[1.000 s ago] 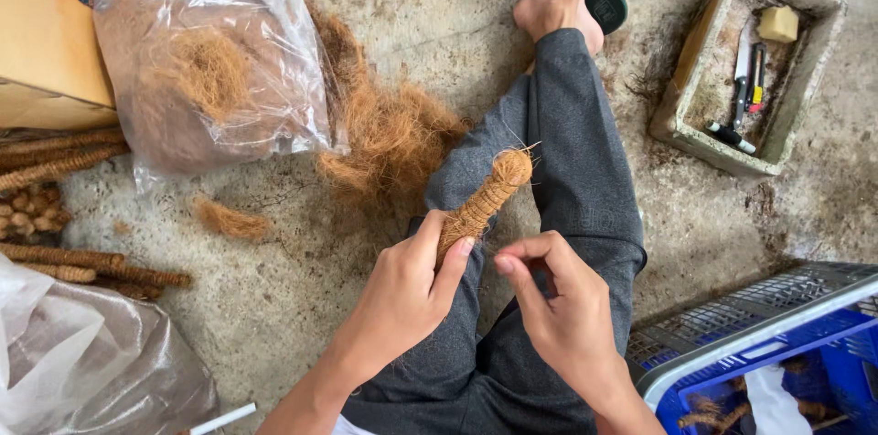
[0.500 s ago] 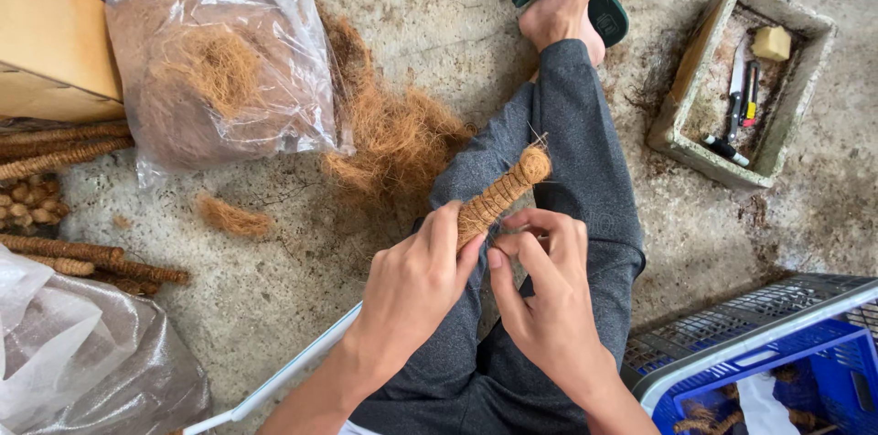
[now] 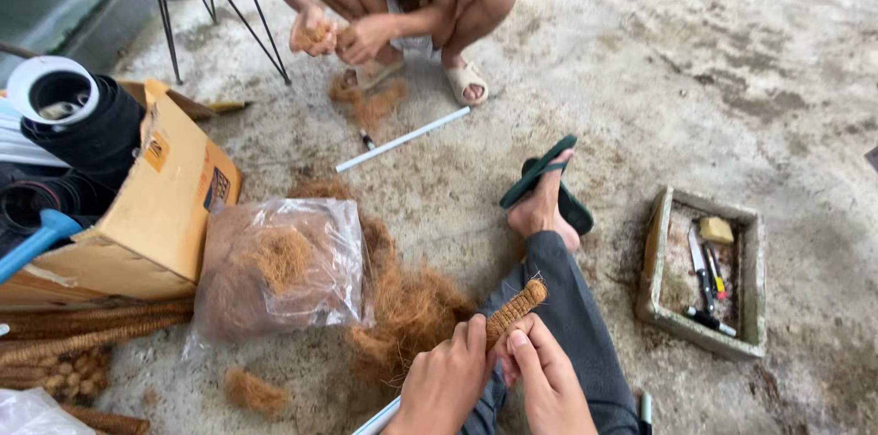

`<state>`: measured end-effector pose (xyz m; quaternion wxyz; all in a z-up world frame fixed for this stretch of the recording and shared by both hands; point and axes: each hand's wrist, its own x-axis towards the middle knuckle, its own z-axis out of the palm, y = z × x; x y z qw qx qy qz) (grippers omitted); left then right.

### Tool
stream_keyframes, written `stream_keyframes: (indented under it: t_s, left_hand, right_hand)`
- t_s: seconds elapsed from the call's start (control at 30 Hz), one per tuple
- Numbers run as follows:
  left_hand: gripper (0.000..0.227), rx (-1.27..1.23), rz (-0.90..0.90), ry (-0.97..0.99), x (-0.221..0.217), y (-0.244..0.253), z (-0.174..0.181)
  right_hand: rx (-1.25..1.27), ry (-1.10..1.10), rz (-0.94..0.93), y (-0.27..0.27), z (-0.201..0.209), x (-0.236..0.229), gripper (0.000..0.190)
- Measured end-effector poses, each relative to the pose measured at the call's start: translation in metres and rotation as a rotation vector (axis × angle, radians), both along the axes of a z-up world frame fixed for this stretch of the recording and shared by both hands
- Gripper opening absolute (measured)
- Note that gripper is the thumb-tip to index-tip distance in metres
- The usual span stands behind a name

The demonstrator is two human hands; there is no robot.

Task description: The person wraps brown fibrous material around a white pipe segment, using a small cylindrical tool to press and secure the fibers. The person repeatedly adjusts the bundle and continues wrapping along the pipe's length.

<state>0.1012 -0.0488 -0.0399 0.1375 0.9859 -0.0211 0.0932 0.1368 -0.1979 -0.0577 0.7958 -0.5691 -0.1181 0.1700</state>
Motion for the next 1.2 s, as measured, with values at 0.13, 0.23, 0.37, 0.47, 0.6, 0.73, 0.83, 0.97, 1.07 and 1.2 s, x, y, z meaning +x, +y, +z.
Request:
stream_keyframes:
  t_s: [0.13, 0.23, 0.37, 0.47, 0.6, 0.73, 0.83, 0.97, 1.07, 1.2]
  left_hand:
    - [0.034, 0.030, -0.018, 0.031, 0.019, 0.006, 0.017]
    - [0.034, 0.034, -0.046, -0.040, 0.033, 0.001, 0.041]
    - [0.032, 0.082, -0.097, -0.092, 0.050, -0.023, 0.071]
    - [0.027, 0.129, -0.155, -0.154, 0.075, -0.043, 0.090]
    - [0.036, 0.192, -0.214, -0.258, 0.105, -0.070, 0.109]
    - [0.019, 0.212, -0.283, -0.254, 0.129, -0.098, 0.123]
    - [0.020, 0.068, -0.319, -0.282, 0.127, -0.116, 0.128]
    - [0.028, -0.052, -0.360, -0.331, 0.122, -0.135, 0.135]
    - [0.037, -0.159, -0.401, -0.230, 0.118, -0.134, 0.137]
    - [0.044, -0.281, -0.396, -0.076, 0.111, -0.128, 0.140]
  right_hand:
    - [0.036, -0.022, -0.084, -0.003, -0.017, 0.002, 0.019]
    - [-0.132, -0.119, -0.252, -0.008, 0.000, 0.007, 0.020]
    - [-0.580, -0.383, -0.540, -0.012, 0.043, 0.036, 0.016]
    - [-0.733, -0.312, -0.620, -0.024, 0.073, 0.061, 0.025]
    - [-0.929, -0.713, -0.737, -0.058, 0.101, 0.080, 0.024]
    - [-0.906, -0.519, -0.686, -0.094, 0.117, 0.090, 0.031]
    - [-0.865, -0.469, -0.712, -0.110, 0.122, 0.088, 0.034]
    - [-0.812, -0.545, -0.743, -0.128, 0.119, 0.083, 0.035]
    - [-0.791, -0.559, -0.762, -0.134, 0.111, 0.081, 0.034]
    - [-0.459, -0.416, -0.673, -0.130, 0.098, 0.078, 0.031]
